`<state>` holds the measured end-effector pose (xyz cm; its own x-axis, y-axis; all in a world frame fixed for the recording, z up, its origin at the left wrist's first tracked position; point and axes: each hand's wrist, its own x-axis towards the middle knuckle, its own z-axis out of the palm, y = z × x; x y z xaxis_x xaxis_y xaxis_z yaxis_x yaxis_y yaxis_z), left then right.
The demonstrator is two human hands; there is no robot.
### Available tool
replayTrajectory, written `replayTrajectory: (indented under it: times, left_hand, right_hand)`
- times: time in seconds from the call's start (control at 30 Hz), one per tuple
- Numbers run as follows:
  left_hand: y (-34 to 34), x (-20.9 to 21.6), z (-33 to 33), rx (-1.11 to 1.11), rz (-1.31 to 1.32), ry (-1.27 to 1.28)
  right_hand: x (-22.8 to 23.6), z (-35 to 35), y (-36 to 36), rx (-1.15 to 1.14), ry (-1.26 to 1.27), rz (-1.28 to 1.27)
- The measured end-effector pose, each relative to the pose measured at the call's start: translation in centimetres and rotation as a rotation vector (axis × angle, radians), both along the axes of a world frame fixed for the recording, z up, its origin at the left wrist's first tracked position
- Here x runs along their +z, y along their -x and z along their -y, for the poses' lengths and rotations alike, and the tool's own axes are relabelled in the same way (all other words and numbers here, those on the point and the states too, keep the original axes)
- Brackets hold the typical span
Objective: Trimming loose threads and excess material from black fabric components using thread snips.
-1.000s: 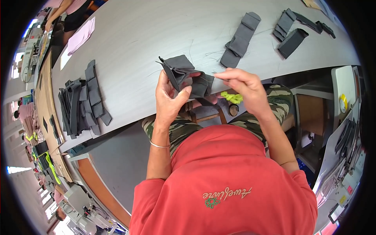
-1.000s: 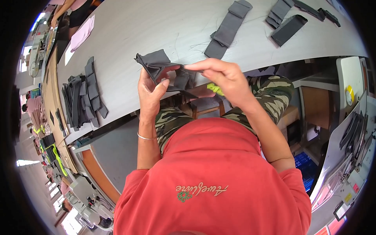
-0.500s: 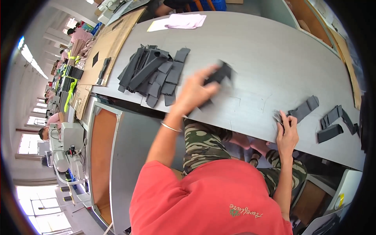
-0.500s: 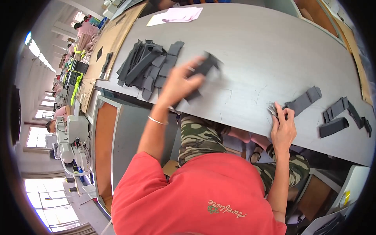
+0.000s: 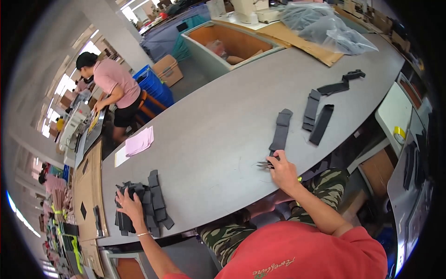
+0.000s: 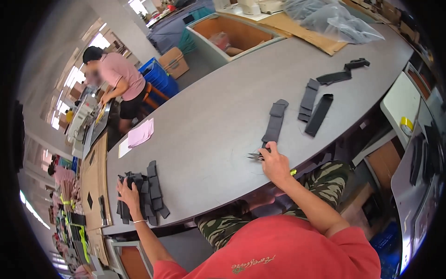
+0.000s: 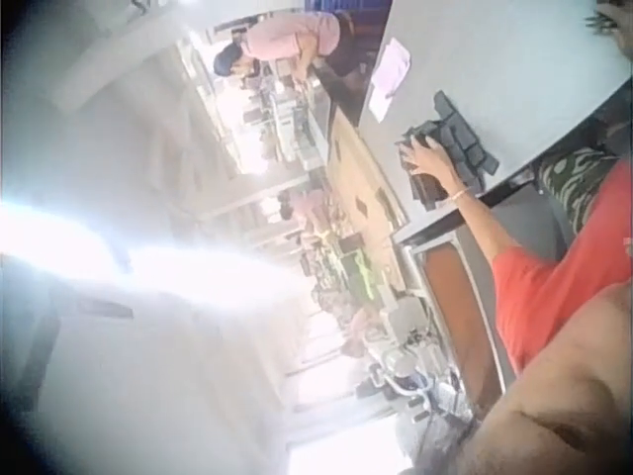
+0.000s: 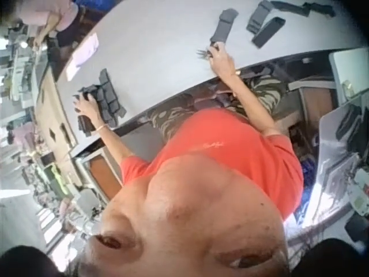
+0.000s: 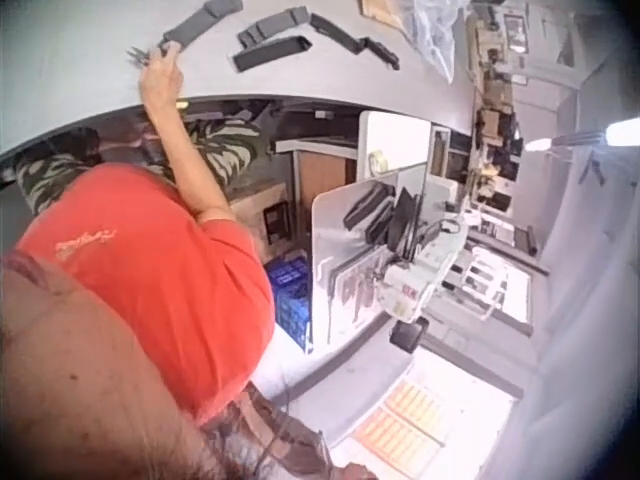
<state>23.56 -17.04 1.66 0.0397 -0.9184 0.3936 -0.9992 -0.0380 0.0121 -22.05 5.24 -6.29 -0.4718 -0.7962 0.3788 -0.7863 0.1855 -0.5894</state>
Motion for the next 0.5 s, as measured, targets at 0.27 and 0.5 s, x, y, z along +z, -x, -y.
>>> replayTrajectory:
  times: [0.27, 0.5]
  left_hand:
    - [21.1, -1.5, -7.7, -0.786, -1.337, -1.024]
    - [30.2, -5.0, -12.7, -0.647, -1.796, -1.522]
  right_hand:
    - [-1.0, 0.9, 0.9, 0.16, 0.081, -0.143]
    - [2.8, -1.8, -1.2, 0.32, 0.293, -0.054]
